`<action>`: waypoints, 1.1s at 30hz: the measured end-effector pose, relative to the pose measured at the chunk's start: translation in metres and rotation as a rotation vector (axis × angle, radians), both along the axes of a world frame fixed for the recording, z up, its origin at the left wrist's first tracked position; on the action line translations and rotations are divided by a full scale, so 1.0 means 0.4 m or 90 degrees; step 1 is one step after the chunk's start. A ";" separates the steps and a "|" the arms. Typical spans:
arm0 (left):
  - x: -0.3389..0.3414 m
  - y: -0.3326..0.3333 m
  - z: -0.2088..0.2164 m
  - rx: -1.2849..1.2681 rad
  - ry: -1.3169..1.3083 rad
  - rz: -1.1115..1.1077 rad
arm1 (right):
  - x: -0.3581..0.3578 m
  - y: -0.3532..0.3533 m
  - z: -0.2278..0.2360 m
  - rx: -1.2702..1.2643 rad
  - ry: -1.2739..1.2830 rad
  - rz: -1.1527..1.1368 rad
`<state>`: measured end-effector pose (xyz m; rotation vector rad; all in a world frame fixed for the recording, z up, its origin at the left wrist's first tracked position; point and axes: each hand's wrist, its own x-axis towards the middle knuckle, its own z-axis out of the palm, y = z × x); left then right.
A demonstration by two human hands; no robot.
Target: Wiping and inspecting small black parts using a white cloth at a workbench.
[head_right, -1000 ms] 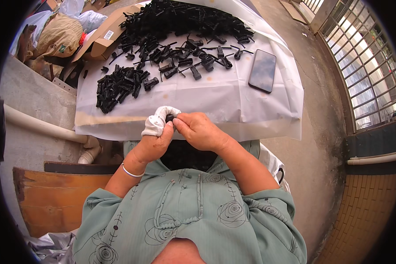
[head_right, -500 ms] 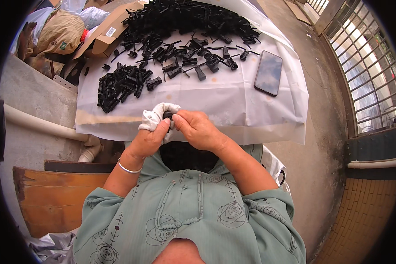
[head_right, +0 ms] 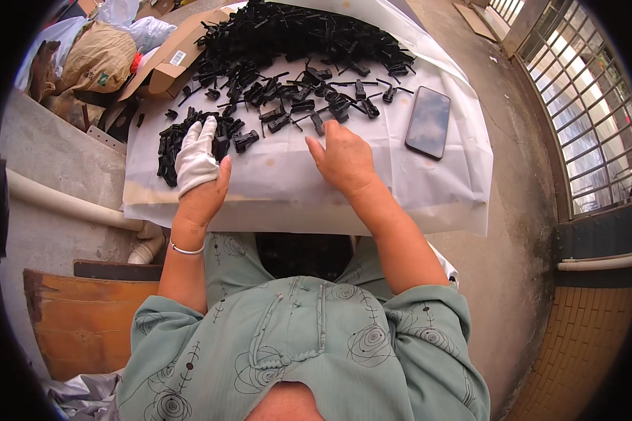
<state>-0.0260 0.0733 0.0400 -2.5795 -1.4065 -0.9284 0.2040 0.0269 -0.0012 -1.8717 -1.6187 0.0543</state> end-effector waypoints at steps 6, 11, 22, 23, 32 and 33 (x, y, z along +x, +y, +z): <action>0.039 -0.076 -0.064 -0.096 -0.167 -0.217 | 0.008 0.054 -0.020 -0.098 -0.057 -0.025; 0.034 -0.089 -0.066 -1.007 -0.704 -0.293 | -0.016 -0.065 0.000 0.065 0.130 0.215; 0.090 -0.143 -0.082 -0.861 -0.711 -0.291 | -0.094 -0.179 0.090 0.131 0.293 0.384; 0.088 -0.146 -0.082 -0.812 -0.650 -0.319 | -0.102 -0.181 0.077 0.163 0.264 0.326; 0.087 -0.165 -0.026 -0.712 -0.566 -0.338 | -0.088 -0.161 0.063 -0.029 0.529 0.269; 0.086 -0.165 -0.028 -0.710 -0.564 -0.315 | -0.086 -0.166 0.054 -0.011 0.475 0.290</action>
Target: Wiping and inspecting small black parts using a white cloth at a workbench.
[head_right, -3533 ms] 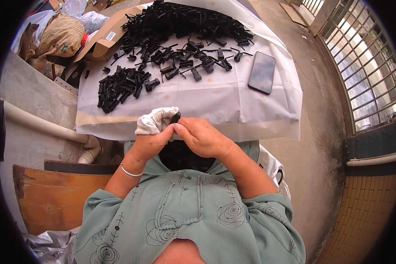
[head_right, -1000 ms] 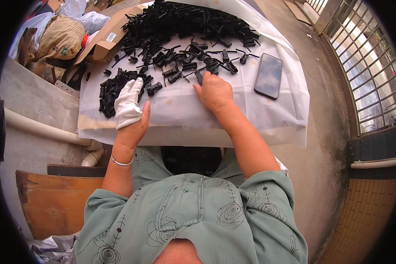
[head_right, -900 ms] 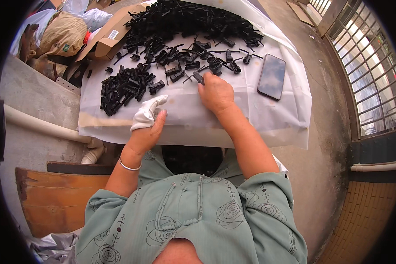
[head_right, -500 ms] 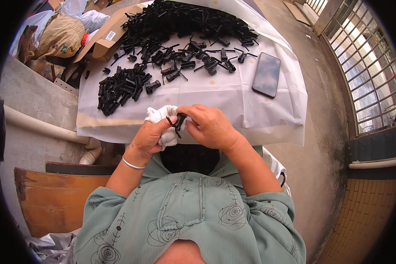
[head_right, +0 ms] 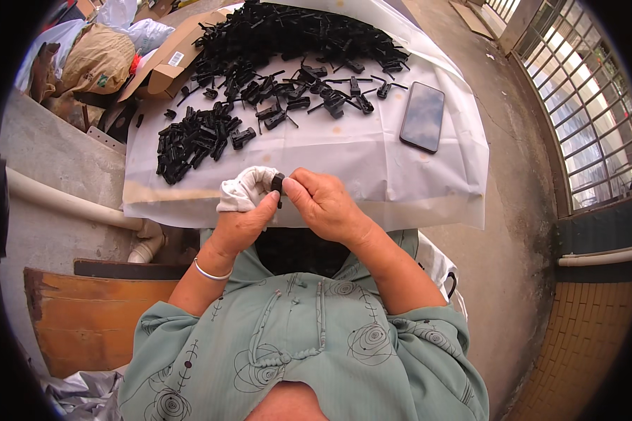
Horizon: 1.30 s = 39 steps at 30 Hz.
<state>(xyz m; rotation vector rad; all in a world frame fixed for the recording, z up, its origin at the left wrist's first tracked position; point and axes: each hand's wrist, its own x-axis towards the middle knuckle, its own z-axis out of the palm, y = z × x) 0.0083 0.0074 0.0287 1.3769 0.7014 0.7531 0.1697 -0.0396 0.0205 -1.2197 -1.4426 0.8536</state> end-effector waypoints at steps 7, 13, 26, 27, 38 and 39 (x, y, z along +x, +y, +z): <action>0.014 -0.019 -0.041 0.281 0.112 0.117 | -0.021 0.000 0.004 -0.031 -0.081 -0.011; 0.014 -0.004 -0.067 0.435 0.203 0.130 | -0.029 0.007 -0.026 -0.054 -0.053 -0.032; -0.003 0.013 -0.009 -0.012 -0.004 0.048 | 0.025 -0.004 -0.023 0.008 -0.104 0.016; -0.004 0.013 -0.006 -0.012 -0.004 0.046 | 0.026 0.002 -0.024 0.067 -0.115 0.011; -0.009 0.002 -0.009 0.020 0.065 -0.049 | 0.009 0.000 -0.005 -0.043 -0.073 0.058; -0.004 0.002 -0.016 0.125 0.068 -0.007 | 0.002 0.004 -0.018 0.002 -0.059 0.071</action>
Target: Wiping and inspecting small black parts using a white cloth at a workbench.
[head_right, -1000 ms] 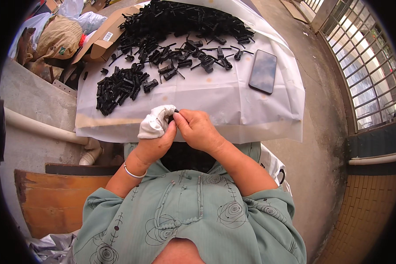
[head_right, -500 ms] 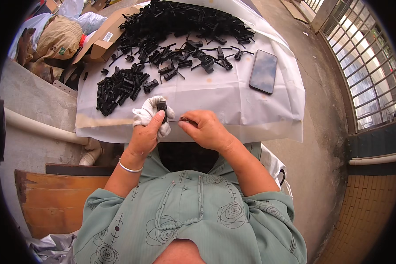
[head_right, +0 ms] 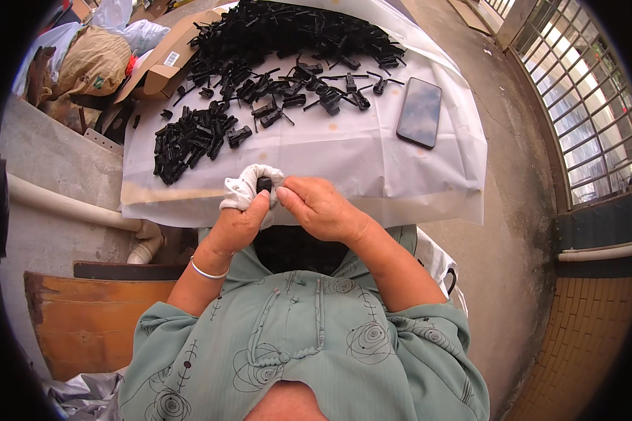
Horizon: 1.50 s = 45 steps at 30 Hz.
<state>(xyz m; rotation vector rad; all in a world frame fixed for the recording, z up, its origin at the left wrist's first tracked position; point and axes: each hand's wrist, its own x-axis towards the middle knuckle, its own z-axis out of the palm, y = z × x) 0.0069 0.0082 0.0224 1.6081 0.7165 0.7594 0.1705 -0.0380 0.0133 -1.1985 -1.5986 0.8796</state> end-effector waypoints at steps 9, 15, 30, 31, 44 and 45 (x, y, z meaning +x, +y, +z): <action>0.004 0.006 0.004 0.181 0.095 0.009 | -0.051 0.008 0.002 -0.046 0.030 -0.040; -0.045 0.071 0.000 0.357 0.165 0.106 | -0.021 0.091 -0.002 -0.073 -0.109 -0.022; -0.045 0.077 -0.075 0.333 0.119 0.213 | 0.025 0.175 -0.078 -0.060 -0.210 -0.297; -0.032 0.064 -0.065 0.248 0.065 0.207 | 0.020 0.140 -0.068 -0.160 -0.028 -0.228; 0.008 0.000 -0.018 -0.160 -0.122 -0.041 | -0.026 0.001 0.005 0.214 -0.120 -0.253; 0.011 -0.004 -0.018 -0.111 -0.124 -0.041 | -0.027 0.001 0.014 0.179 -0.093 -0.240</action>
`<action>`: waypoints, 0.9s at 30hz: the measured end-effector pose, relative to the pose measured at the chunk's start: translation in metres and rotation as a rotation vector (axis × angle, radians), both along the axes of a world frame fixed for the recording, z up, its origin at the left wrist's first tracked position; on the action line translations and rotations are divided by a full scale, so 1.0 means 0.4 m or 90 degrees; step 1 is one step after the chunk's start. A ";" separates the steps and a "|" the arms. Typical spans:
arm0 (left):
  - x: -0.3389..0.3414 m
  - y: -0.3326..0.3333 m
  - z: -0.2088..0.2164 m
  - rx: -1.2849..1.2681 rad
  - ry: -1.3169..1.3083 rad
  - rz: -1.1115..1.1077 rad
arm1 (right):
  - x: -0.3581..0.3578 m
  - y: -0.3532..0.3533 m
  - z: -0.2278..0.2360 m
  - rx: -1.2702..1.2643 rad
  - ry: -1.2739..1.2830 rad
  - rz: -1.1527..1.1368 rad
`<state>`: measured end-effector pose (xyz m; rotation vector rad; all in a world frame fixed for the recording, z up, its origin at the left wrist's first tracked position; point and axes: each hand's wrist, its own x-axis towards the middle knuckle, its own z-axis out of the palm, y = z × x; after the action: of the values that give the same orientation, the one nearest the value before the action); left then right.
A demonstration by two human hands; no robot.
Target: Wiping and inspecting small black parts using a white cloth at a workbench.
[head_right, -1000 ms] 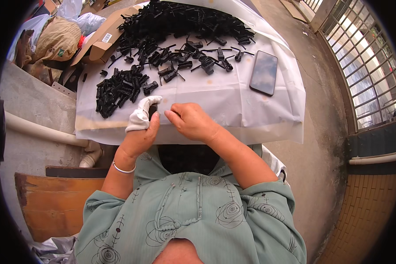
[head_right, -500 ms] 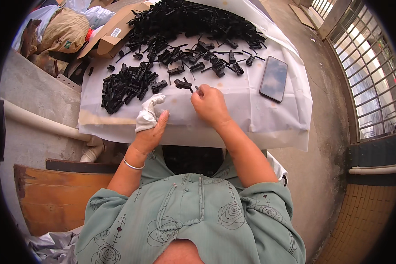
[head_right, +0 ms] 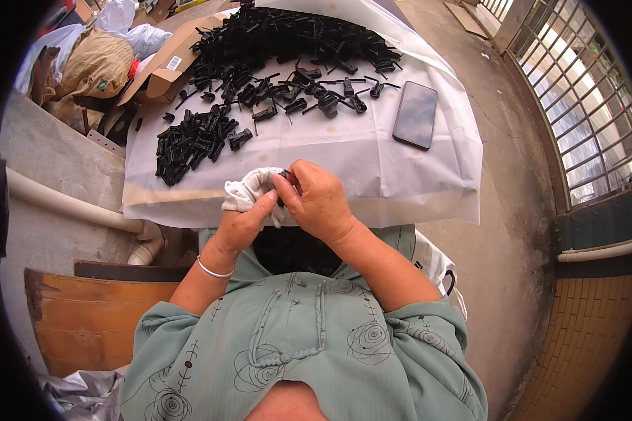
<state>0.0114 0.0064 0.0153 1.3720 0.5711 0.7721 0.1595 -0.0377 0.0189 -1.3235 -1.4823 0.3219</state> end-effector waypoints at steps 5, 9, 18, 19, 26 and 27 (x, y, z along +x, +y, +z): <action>-0.004 -0.003 0.011 0.039 0.060 0.061 | 0.021 -0.001 -0.003 -0.134 0.105 0.119; -0.003 -0.007 0.016 0.130 0.112 0.100 | 0.023 -0.005 0.006 -0.174 0.033 0.207; -0.004 -0.007 0.013 0.242 0.110 0.138 | 0.000 0.003 -0.005 -0.218 0.212 0.225; -0.006 -0.005 0.023 0.241 0.110 0.137 | 0.003 0.001 -0.001 -0.199 0.238 0.251; -0.014 0.004 0.033 -0.014 0.020 0.037 | 0.014 -0.010 0.002 -0.223 0.182 0.256; -0.010 0.003 0.027 0.059 0.050 0.065 | 0.014 -0.007 0.007 -0.233 0.157 0.247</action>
<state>0.0075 0.0074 0.0260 1.4726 0.6783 0.8378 0.1653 -0.0406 0.0219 -1.2131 -1.5063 1.0117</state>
